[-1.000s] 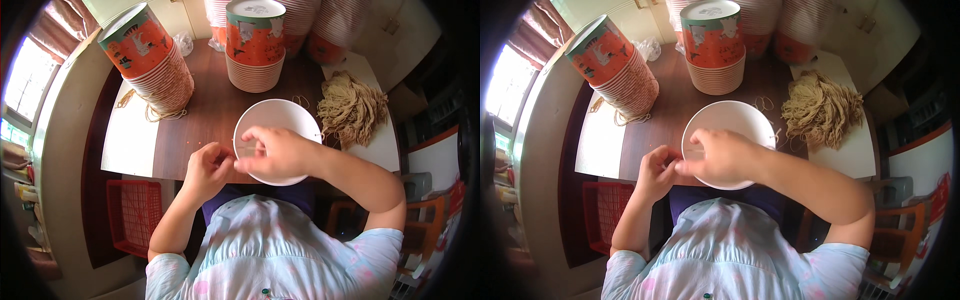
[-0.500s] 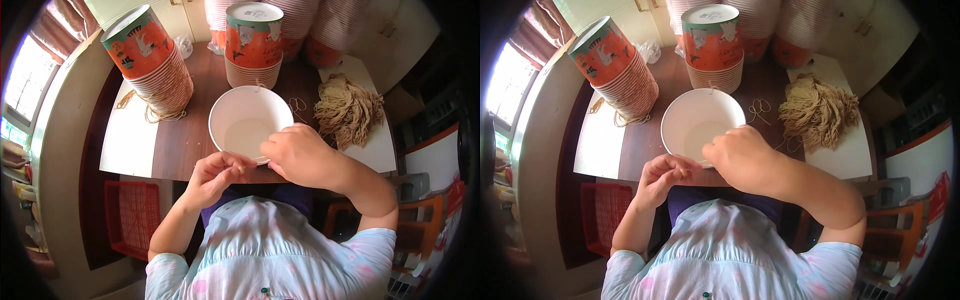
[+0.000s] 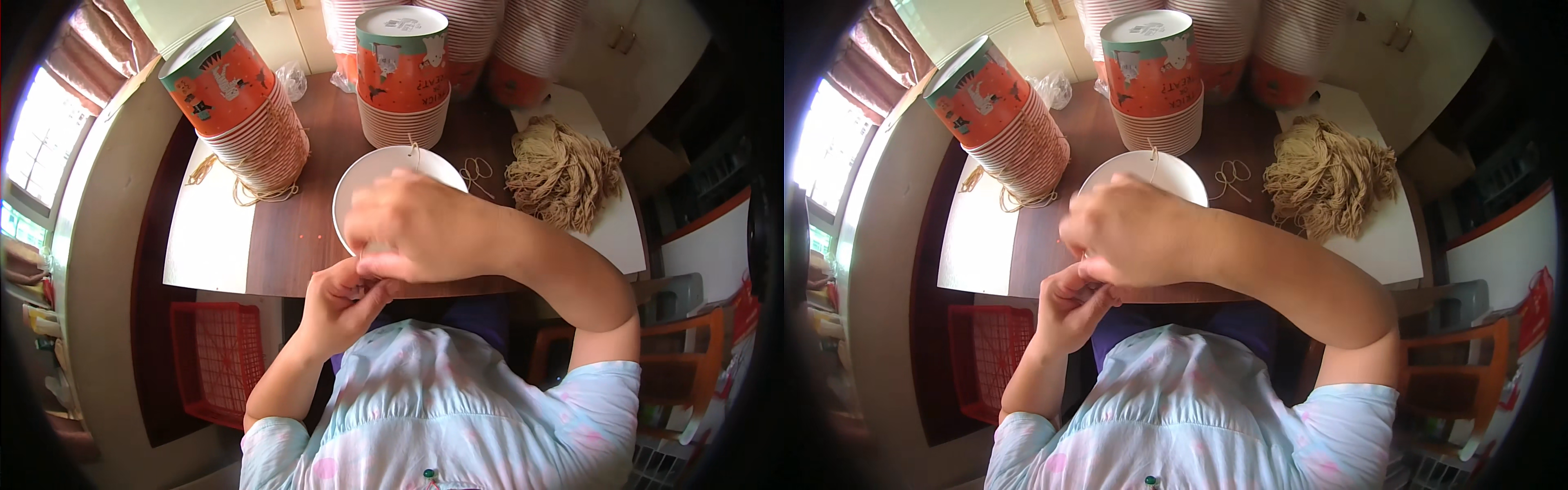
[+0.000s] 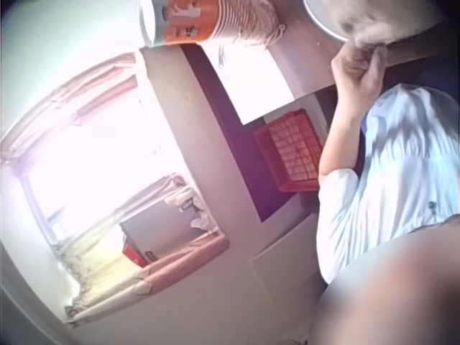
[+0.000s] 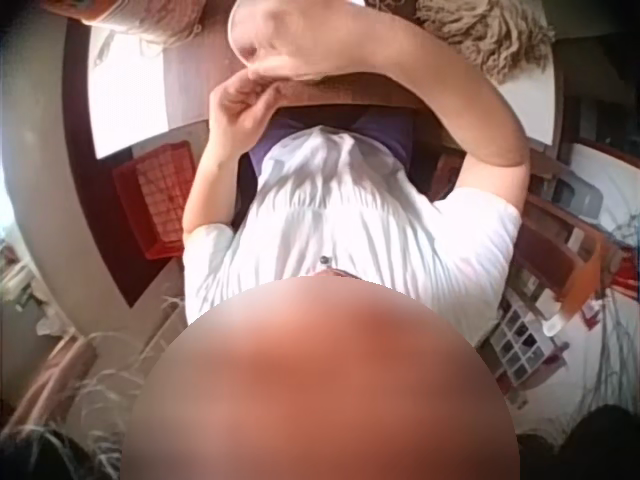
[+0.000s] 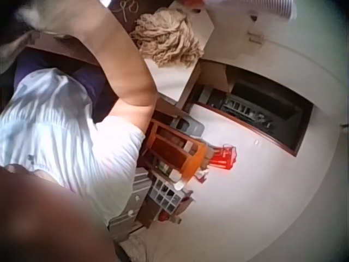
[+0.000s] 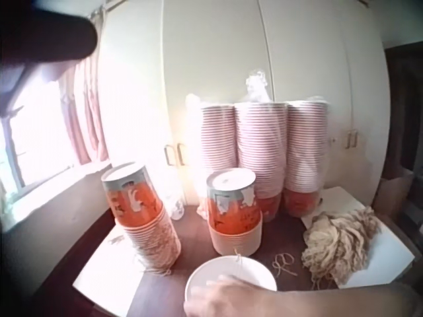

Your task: Tying thin strings onto large patterned paper cups at a workstation.

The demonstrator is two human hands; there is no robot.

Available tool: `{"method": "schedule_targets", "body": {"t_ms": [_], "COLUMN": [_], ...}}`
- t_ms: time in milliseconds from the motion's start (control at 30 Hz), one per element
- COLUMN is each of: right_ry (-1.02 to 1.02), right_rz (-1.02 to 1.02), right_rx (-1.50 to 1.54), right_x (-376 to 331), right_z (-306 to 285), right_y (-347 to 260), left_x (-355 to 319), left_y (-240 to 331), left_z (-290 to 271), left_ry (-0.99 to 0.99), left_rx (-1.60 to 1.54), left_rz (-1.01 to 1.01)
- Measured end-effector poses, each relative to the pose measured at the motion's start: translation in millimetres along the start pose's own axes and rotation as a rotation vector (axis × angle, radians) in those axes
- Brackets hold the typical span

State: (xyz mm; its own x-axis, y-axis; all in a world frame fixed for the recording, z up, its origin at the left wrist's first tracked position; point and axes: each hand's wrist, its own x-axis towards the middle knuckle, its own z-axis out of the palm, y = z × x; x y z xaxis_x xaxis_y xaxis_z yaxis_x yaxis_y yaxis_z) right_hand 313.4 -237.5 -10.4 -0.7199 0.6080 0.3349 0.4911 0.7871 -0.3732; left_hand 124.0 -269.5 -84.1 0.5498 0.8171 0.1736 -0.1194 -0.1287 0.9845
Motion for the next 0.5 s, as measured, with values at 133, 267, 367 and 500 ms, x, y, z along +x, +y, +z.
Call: {"method": "schedule_targets", "body": {"t_ms": [133, 267, 367, 500], "right_ry": [0.427, 0.372, 0.346, 0.345], "right_rz": [0.089, 0.134, 0.162, 0.156], "right_rx": [-0.335, -0.113, -0.052, -0.037], "right_x": [-14, -48, -59, -58], "right_z": [2, 7, 27, 42], "right_y": [-8, -27, -23, -20], "left_x": [-3, -5, -2, 1], "left_y": [-6, -8, -9, -12], "left_z": [-10, -20, -24, -20], "left_ry": [-0.014, -0.085, -0.147, -0.168], "left_rx": [-0.151, -0.094, -0.039, -0.047], "left_rz": [-0.049, -0.005, 0.011, 0.055]}}
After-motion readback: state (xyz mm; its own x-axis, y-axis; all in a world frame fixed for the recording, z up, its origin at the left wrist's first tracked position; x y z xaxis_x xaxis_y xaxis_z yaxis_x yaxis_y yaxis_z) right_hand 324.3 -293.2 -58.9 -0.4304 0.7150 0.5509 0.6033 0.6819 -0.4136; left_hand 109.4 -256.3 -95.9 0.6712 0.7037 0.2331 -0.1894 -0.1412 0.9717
